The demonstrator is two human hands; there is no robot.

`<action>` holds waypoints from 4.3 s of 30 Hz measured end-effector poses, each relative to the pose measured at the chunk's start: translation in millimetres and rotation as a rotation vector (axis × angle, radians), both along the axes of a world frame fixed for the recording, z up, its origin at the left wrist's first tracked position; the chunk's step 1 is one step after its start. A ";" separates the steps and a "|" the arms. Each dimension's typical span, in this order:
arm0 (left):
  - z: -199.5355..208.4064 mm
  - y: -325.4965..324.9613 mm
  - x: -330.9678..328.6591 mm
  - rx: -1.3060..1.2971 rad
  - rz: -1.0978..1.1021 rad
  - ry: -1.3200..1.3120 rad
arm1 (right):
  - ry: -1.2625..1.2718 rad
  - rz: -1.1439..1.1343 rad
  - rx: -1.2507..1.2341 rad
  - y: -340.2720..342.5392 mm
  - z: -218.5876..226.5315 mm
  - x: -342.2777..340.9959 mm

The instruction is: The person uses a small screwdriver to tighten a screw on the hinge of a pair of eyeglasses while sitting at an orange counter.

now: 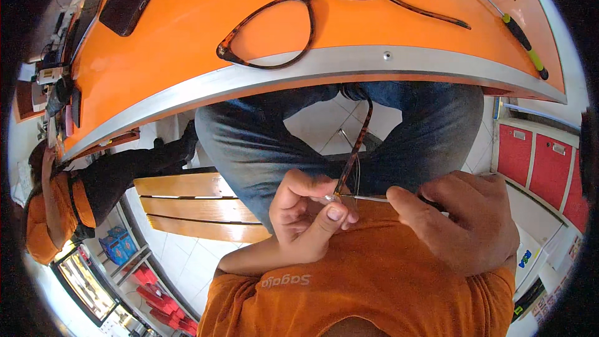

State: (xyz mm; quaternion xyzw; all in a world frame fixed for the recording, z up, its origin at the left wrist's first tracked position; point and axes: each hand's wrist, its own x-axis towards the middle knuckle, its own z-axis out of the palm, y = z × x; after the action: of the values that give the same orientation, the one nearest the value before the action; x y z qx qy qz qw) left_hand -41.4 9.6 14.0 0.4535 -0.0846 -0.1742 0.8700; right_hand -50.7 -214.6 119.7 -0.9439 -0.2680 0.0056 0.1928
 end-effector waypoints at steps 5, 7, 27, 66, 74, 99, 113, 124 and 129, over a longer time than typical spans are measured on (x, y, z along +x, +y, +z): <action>5.9 -1.8 1.4 -0.012 0.017 0.033 | -0.208 -0.011 0.055 1.4 -10.5 2.5; 4.0 -1.2 -1.7 -0.005 0.015 0.056 | -0.242 0.019 0.010 0.7 -5.3 4.8; -0.9 -2.3 -0.5 0.047 -0.044 0.051 | -0.149 0.022 0.028 1.6 -1.9 4.0; -2.0 -5.8 -1.3 -0.066 -0.091 0.084 | 0.219 -0.157 0.192 2.7 -7.7 -0.1; 1.1 -7.5 -0.4 -0.054 -0.104 0.095 | 0.286 -0.112 0.248 -2.1 -6.1 1.7; 0.6 -8.8 23.2 -0.448 -0.272 0.354 | 0.592 -0.399 0.409 -7.0 1.2 4.1; 53.5 8.2 37.8 -0.896 -0.652 0.594 | -0.249 -0.537 0.683 3.1 1.9 15.9; 60.8 6.3 33.5 -1.012 -0.709 0.693 | -0.338 -0.540 0.587 10.5 9.5 6.9; 61.8 3.4 33.5 -0.954 -0.642 0.622 | -0.206 -0.611 0.607 9.7 22.2 -6.4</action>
State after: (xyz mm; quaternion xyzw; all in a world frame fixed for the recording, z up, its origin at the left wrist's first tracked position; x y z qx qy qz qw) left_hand -7.9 13.0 75.8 -0.1017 -0.0280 -0.4918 0.8643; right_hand -57.1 -204.9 141.8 -0.8761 0.0161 -0.2248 0.4262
